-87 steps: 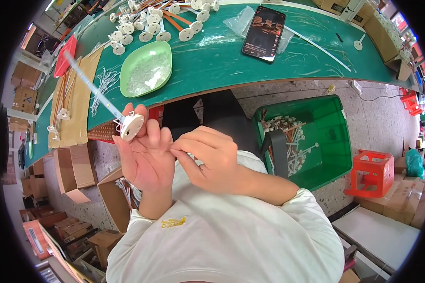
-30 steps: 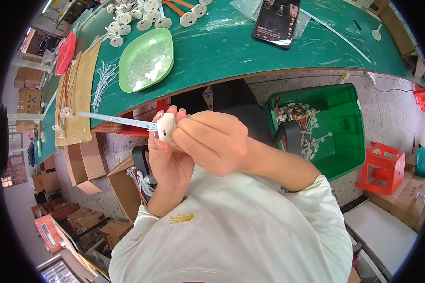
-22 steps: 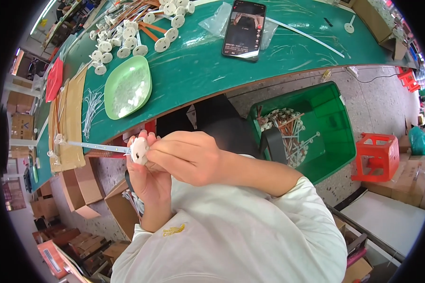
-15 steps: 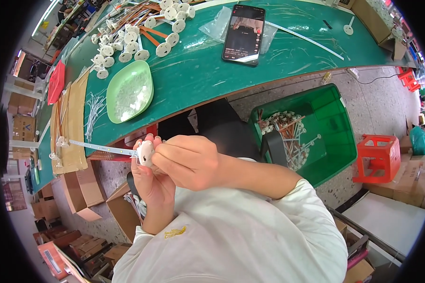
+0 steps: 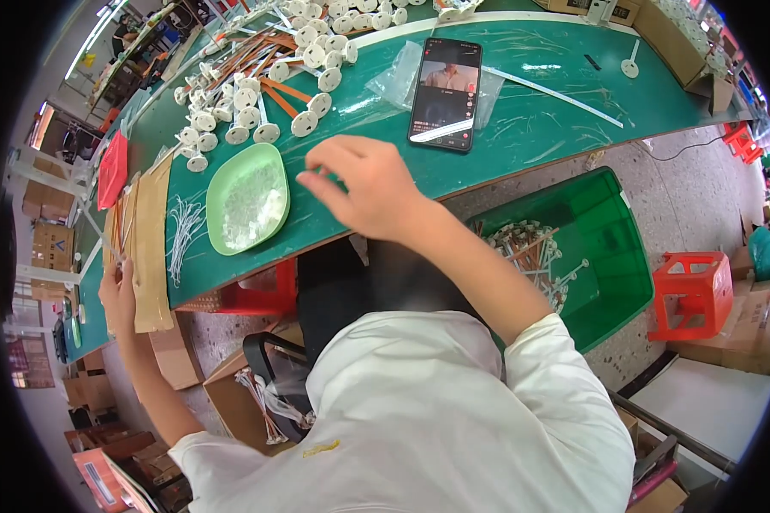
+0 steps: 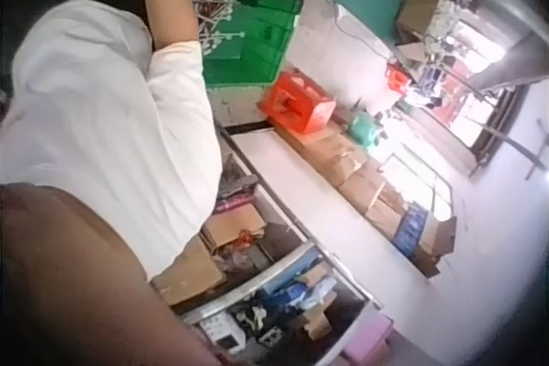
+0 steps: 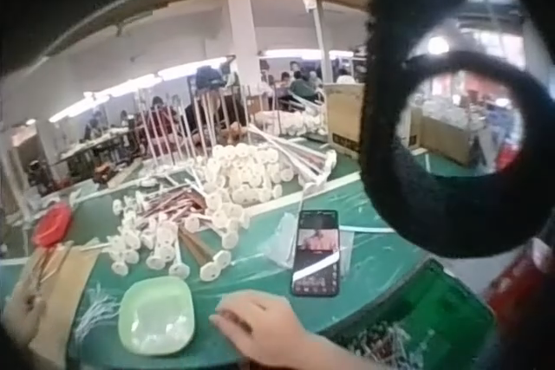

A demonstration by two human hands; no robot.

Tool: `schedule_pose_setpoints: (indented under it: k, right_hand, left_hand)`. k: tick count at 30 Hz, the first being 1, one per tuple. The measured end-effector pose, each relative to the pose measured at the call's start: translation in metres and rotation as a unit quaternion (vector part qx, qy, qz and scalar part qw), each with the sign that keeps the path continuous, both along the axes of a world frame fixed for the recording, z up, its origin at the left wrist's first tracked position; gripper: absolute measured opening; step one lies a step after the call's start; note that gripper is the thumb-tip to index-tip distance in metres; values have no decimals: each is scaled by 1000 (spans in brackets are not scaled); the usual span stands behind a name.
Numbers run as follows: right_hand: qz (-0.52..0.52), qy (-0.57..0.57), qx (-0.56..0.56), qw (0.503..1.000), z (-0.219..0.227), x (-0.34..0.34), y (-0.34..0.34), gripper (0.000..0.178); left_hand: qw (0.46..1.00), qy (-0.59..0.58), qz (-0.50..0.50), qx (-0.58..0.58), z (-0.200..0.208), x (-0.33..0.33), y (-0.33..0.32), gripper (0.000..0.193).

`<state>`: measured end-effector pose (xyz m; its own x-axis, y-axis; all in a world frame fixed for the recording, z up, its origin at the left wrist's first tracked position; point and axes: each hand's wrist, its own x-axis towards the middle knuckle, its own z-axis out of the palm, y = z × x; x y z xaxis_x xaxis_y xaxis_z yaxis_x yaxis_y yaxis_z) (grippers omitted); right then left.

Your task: Assembling LED light strips into plastic bases and securing them with small clips.

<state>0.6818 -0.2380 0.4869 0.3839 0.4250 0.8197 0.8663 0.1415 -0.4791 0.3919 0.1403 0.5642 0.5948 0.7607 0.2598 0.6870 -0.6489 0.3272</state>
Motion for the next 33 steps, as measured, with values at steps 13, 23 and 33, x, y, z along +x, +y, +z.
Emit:
schedule_pose_setpoints:
  k: [13,23,33]
  right_hand:
    - [34,114,-107,987,0,12,2,10]
    - [36,147,-181,972,-1,8,-3,17]
    - [26,156,-173,972,4,6,2,18]
  left_hand:
    - [978,133,10,161,-23,-30,74,41]
    - [938,19,-240,250,21,132,-17,27]
    - [880,125,-437,136,13,330,-49,35]
